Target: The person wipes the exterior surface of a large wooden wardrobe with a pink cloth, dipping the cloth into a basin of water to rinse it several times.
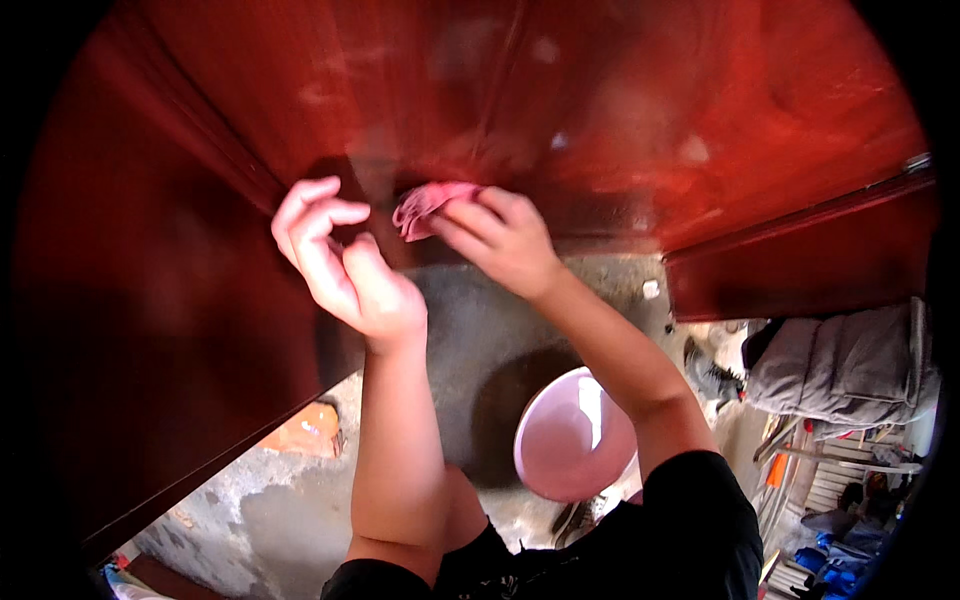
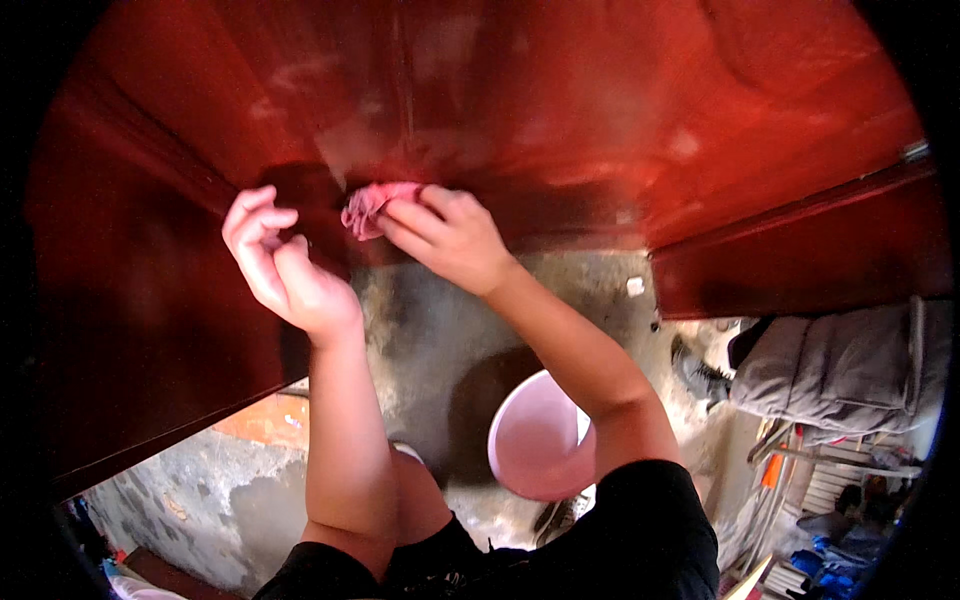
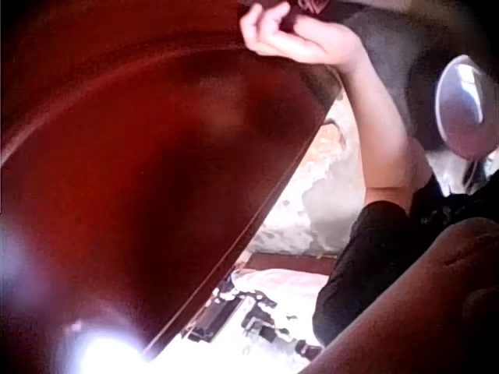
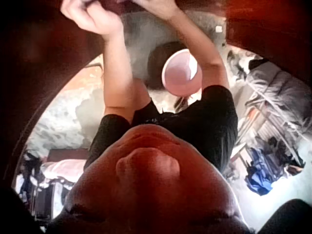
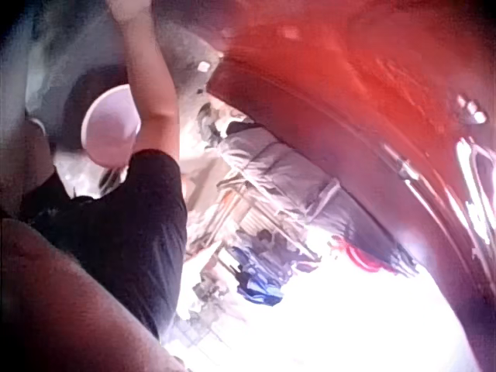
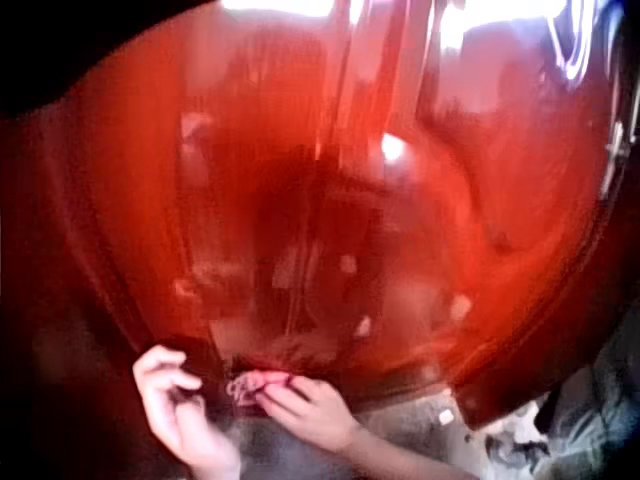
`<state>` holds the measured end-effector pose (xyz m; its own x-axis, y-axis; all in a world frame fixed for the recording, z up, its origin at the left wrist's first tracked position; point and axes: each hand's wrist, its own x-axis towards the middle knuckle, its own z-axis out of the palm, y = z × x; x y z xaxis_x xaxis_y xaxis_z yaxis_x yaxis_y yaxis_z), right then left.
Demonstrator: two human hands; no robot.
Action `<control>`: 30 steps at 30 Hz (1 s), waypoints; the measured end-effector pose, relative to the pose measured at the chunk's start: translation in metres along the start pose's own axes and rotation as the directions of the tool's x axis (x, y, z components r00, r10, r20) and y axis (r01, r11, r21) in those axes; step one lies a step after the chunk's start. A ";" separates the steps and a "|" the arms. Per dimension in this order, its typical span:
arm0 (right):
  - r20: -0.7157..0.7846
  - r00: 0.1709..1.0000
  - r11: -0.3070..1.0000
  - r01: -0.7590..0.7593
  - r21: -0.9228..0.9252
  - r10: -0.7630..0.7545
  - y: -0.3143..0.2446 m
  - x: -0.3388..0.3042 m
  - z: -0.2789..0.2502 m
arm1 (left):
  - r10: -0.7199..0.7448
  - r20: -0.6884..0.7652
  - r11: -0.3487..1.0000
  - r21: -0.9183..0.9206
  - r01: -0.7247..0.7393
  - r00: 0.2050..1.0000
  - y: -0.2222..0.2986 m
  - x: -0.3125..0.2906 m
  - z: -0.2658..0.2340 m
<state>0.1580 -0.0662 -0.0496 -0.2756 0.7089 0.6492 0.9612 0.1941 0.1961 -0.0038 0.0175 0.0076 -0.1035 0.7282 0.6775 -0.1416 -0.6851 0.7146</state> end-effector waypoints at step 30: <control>-0.644 0.722 0.937 0.013 -0.350 -0.251 0.073 0.375 -0.333 | 0.178 0.252 0.918 0.306 -0.253 0.951 0.045 0.031 0.002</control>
<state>0.1208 -0.0120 0.4530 -0.4488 0.0263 0.8932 0.8920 -0.0467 0.4496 -0.0114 0.0091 0.0606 0.1239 0.5651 0.8157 0.1979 -0.8196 0.5377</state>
